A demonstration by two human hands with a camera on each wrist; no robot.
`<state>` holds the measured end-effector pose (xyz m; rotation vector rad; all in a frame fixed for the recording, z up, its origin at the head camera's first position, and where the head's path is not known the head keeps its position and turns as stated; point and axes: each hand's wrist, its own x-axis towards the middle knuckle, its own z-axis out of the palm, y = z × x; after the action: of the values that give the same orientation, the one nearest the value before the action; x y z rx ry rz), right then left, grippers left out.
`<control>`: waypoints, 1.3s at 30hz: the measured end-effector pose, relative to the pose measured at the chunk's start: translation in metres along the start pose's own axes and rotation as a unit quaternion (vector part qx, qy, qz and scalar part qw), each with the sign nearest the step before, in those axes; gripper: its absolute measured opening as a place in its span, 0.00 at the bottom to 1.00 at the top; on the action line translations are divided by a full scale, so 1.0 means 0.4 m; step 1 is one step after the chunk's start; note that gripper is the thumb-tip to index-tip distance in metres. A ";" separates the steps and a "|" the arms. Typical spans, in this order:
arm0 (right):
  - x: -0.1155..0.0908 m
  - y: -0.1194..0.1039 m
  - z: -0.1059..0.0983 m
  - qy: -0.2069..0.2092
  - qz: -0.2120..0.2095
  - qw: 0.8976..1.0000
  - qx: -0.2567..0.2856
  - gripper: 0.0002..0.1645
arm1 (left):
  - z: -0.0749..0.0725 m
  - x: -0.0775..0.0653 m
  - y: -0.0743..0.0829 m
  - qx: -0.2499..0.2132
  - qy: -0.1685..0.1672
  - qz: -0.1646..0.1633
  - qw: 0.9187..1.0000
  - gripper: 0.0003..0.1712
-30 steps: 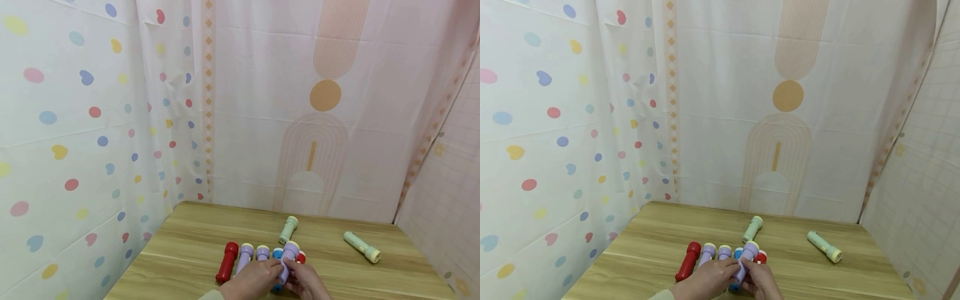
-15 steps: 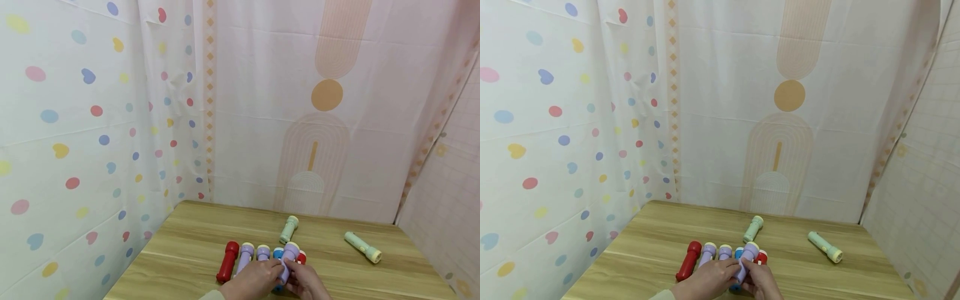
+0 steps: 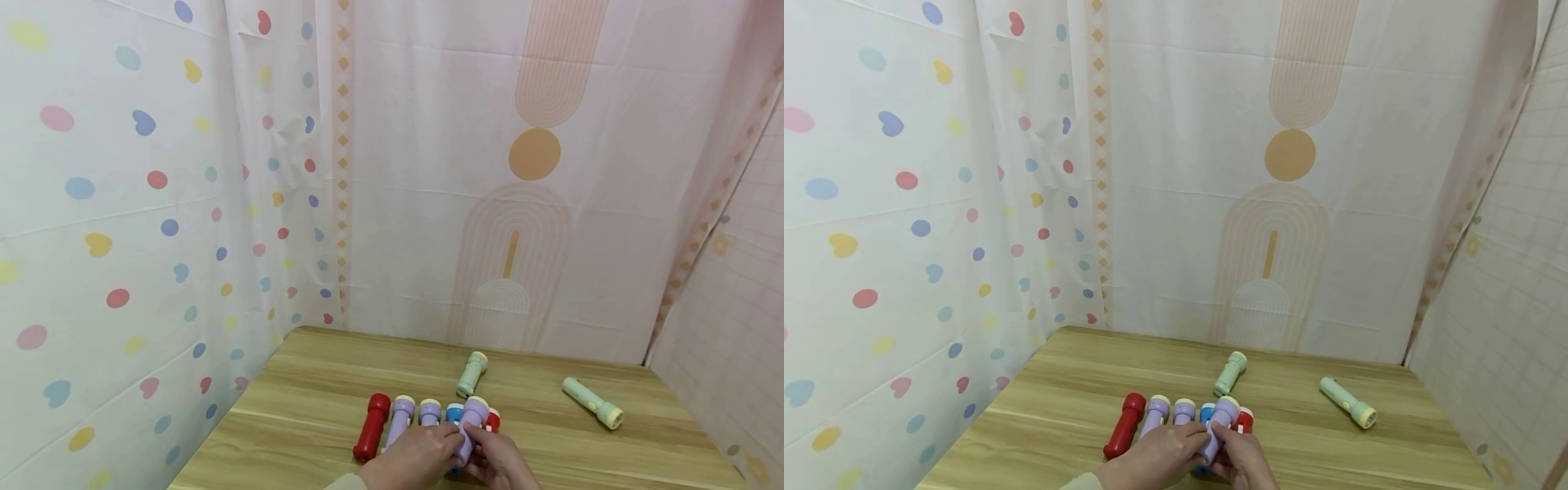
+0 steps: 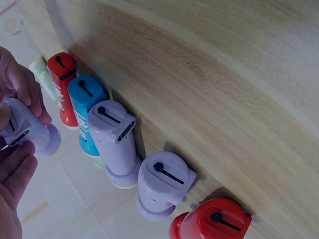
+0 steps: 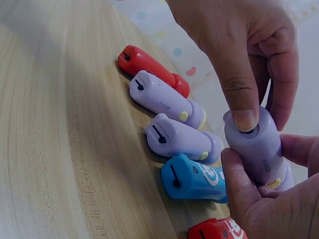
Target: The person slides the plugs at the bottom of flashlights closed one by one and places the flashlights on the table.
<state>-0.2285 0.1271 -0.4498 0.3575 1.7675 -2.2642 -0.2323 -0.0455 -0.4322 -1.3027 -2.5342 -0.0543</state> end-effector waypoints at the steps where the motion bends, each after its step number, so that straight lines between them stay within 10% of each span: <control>1: 0.000 -0.001 -0.001 0.001 0.003 1.000 0.001 0.15 | 0.002 0.000 0.000 0.002 0.002 0.001 1.000 0.12; 39: 0.003 0.008 -0.017 -0.022 0.006 1.000 0.002 0.23 | 0.017 -0.003 -0.004 -0.004 -0.005 0.027 1.000 0.13</control>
<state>-0.2285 0.1329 -0.4546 0.3156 1.7348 -2.2489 -0.2347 -0.0464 -0.4389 -1.3765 -2.5087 -0.0480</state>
